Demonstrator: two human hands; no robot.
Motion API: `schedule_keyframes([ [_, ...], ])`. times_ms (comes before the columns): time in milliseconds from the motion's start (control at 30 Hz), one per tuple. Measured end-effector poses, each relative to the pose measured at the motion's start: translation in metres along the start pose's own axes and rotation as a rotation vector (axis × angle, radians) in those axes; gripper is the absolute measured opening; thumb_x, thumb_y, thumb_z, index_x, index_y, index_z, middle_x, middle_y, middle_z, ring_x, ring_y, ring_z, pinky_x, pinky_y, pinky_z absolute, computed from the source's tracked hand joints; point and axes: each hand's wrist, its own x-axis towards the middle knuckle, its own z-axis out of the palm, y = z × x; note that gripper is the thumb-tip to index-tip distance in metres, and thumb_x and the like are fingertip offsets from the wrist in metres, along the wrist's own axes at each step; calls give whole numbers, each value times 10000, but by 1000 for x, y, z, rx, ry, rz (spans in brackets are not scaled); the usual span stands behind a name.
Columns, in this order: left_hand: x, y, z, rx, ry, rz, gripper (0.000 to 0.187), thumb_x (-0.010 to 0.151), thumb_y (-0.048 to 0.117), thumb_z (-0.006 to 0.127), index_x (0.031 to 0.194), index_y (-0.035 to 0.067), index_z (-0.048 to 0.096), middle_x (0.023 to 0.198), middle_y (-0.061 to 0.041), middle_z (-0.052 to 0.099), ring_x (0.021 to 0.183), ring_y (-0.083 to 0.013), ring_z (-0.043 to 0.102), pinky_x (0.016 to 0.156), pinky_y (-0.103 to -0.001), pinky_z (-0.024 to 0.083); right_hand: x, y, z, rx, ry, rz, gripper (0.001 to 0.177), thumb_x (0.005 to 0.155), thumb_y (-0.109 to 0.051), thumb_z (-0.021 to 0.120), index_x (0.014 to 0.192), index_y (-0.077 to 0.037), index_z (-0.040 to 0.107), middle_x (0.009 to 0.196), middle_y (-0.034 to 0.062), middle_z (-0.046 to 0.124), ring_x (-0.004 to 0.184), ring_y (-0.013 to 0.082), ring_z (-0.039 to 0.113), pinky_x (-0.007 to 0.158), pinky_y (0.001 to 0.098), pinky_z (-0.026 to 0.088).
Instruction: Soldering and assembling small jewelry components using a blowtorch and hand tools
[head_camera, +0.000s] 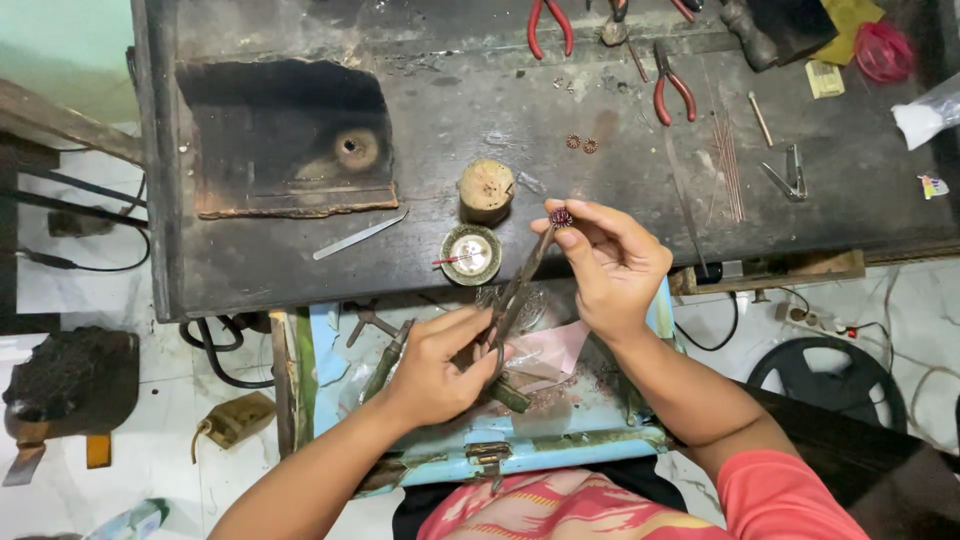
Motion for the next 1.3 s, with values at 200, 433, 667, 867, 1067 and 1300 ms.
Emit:
schedule_keyframes([
  [200, 2, 2, 0, -21, 6, -14, 191, 826, 42, 765, 1005, -23, 756, 716, -140, 693, 559, -296, 678, 492, -340, 550, 6, -5, -1, -74, -3, -50, 217, 902, 54, 762, 1088, 143, 693, 1021, 317, 732, 881, 300, 761, 742, 375, 644],
  [433, 2, -1, -2, -9, 7, -17, 150, 826, 47, 756, 967, -6, 754, 672, -117, 671, 515, -263, 652, 458, -334, 523, 3, 1, -1, -56, -17, -39, 244, 893, 86, 759, 1123, 134, 691, 1032, 305, 738, 886, 283, 763, 765, 370, 646],
  [667, 5, 2, -5, -9, 14, -39, 105, 801, -12, 731, 905, -7, 746, 630, -114, 641, 476, -224, 606, 443, -316, 494, 7, -5, 2, -52, -24, -18, 229, 901, 89, 755, 1113, 138, 684, 1028, 307, 730, 887, 289, 761, 780, 393, 649],
  [867, 8, 4, -6, 5, 32, -44, 68, 789, -18, 733, 848, 14, 725, 604, -95, 628, 460, -209, 596, 441, -297, 484, 6, 1, -3, -71, -34, -40, 223, 895, 94, 760, 1100, 149, 692, 1015, 312, 727, 882, 304, 763, 772, 398, 648],
  [1067, 6, 0, -6, 31, 42, -19, 62, 813, 17, 739, 873, 8, 724, 618, -99, 634, 463, -218, 604, 440, -295, 485, 8, 3, -6, -75, -44, -44, 218, 883, 99, 774, 1081, 144, 697, 997, 307, 725, 851, 305, 760, 746, 401, 649],
  [1300, 6, 4, -5, 10, 28, -12, 114, 832, -6, 716, 943, -28, 732, 670, -138, 662, 492, -256, 629, 450, -331, 499, 11, -2, -9, -19, -106, -25, 233, 899, 64, 764, 1096, 136, 664, 1037, 315, 716, 896, 323, 770, 782, 396, 653],
])
